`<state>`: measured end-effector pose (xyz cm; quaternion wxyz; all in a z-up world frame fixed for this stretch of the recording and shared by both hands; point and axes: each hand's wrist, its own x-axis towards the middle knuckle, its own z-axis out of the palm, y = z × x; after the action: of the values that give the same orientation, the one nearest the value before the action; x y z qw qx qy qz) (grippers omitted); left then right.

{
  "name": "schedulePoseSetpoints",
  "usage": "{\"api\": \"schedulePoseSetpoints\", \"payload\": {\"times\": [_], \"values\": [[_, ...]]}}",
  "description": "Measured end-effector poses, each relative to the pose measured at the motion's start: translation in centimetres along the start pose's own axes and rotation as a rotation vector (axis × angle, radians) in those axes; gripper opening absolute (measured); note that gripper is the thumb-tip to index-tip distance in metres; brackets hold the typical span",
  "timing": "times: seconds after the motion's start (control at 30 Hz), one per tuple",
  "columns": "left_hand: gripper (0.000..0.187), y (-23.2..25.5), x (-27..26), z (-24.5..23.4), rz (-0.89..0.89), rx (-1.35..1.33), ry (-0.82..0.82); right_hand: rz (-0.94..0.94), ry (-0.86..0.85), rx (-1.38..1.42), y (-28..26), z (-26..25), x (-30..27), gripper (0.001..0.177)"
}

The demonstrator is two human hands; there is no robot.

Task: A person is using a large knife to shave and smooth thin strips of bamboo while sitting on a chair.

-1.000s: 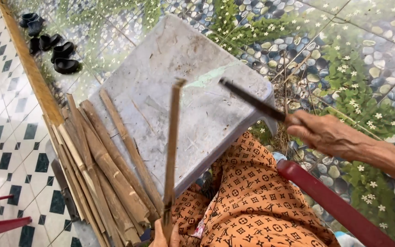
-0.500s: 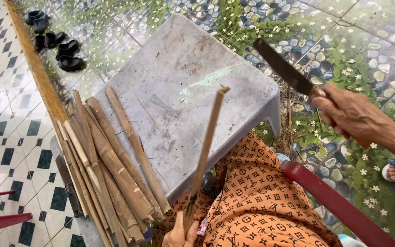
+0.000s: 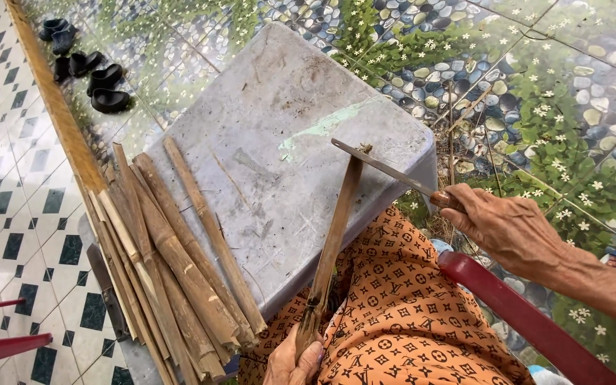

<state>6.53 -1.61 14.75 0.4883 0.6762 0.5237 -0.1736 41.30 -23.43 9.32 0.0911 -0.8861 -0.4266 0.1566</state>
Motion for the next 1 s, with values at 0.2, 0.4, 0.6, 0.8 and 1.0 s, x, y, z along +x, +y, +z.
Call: {"api": "schedulePoseSetpoints", "payload": {"times": [0.2,0.4,0.6,0.8,1.0], "values": [[0.026,-2.7,1.9,-0.6,0.123,-0.292,-0.251,-0.025,0.13,-0.041,-1.1,1.1,0.2,0.037],[0.029,-3.6,2.3,-0.6,0.159,-0.388,-0.344,-0.075,0.14,-0.02,-2.1,1.3,0.1,0.044],[0.024,-0.4,-0.6,-0.7,0.123,-0.282,-0.249,0.009,-0.013,-0.174,-2.9,2.0,0.6,0.04],[0.026,0.4,-1.0,-0.4,0.142,-0.166,-0.241,0.001,-0.028,-0.169,-5.7,1.2,2.0,0.022],[0.033,0.6,-0.5,0.6,0.073,-0.218,-0.168,0.041,-0.057,-0.093,-6.9,0.9,3.8,0.033]]}}
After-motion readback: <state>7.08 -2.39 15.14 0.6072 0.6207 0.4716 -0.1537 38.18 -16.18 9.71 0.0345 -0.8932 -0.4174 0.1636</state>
